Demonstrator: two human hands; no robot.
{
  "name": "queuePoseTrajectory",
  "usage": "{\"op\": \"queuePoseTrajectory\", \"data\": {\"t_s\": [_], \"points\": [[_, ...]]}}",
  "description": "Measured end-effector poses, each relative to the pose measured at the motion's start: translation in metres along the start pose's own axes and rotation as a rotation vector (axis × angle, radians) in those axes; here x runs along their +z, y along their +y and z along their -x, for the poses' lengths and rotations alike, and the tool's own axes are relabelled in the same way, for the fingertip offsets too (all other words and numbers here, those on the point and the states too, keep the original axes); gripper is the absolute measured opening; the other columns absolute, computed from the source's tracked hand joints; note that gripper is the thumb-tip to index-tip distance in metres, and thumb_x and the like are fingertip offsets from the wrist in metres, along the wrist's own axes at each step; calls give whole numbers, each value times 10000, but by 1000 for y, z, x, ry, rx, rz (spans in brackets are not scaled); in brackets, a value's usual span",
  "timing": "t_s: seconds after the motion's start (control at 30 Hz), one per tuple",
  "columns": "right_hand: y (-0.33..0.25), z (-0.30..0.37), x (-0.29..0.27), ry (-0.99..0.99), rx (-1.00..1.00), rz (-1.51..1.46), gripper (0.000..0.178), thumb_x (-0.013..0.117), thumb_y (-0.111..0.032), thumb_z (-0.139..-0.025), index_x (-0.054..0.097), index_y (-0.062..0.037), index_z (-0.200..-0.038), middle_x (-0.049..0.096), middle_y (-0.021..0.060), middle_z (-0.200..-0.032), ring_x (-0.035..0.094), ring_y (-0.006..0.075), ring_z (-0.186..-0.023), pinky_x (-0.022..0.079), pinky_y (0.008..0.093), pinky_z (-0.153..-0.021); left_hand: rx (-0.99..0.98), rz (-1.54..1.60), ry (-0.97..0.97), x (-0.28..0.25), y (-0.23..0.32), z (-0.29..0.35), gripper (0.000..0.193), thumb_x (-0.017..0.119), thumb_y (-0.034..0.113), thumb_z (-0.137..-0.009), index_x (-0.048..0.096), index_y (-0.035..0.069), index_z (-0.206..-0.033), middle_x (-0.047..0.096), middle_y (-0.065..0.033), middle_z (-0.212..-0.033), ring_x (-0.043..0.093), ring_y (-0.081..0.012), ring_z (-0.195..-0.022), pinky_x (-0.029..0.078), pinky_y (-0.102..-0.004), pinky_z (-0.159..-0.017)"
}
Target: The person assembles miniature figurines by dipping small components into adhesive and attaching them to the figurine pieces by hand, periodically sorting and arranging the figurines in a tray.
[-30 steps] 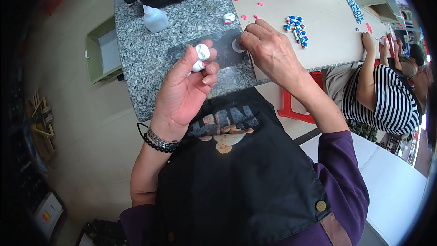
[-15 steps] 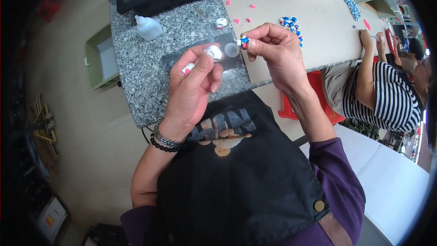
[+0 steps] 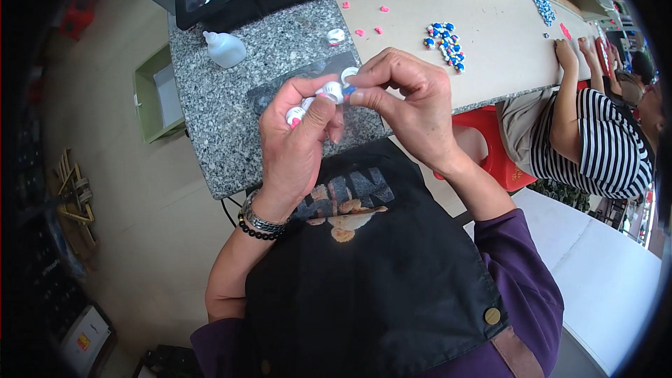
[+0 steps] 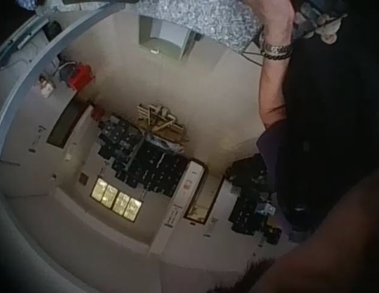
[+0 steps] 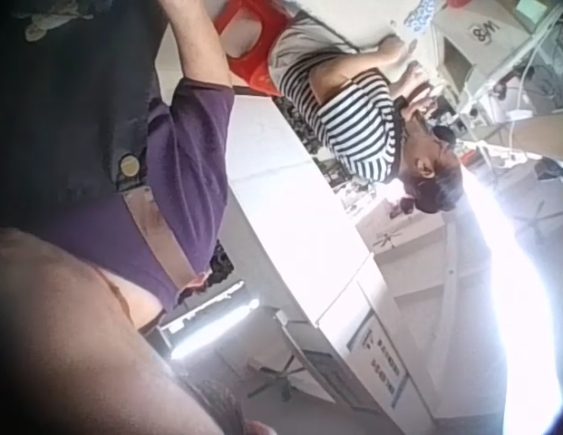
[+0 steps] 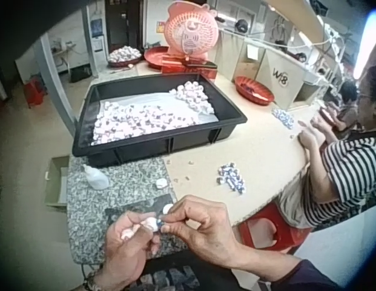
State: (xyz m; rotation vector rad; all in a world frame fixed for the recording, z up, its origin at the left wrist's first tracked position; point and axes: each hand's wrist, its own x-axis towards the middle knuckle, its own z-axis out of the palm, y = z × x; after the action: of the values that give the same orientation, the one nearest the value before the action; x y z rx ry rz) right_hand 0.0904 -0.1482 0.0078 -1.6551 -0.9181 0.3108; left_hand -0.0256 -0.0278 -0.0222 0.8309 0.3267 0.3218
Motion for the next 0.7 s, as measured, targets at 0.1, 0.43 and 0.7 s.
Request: {"op": "queuePoseTrajectory", "data": {"t_s": [0.1, 0.43, 0.7], "points": [[4, 3, 4, 7, -82, 51, 131, 759, 45, -718, 675, 34, -818, 651, 81, -782, 636, 144, -727, 508, 261, -657, 63, -174, 0, -2, -3, 1, 295, 641, 205, -946, 584, -38, -1104, 601, -45, -806, 528, -74, -663, 436, -217, -583], [0, -14, 0, -17, -219, 38, 201, 779, 23, -690, 662, 36, -853, 635, 91, -783, 626, 183, -728, 485, 290, -628, 27, -31, 44, 6, 6, -7, 285, 642, 204, -943, 565, -16, -1108, 599, -47, -891, 526, -79, -685, 431, -209, -564], [-17, -44, -8, 15, -452, 299, 296, 784, -7, -692, 647, -17, -955, 633, 92, -869, 624, 265, -820, 502, 338, -688, -190, 248, 3, 14, 28, -18, 454, 580, 267, -973, 468, 8, -1329, 579, -28, -947, 509, -94, -735, 369, -233, -579]]}}
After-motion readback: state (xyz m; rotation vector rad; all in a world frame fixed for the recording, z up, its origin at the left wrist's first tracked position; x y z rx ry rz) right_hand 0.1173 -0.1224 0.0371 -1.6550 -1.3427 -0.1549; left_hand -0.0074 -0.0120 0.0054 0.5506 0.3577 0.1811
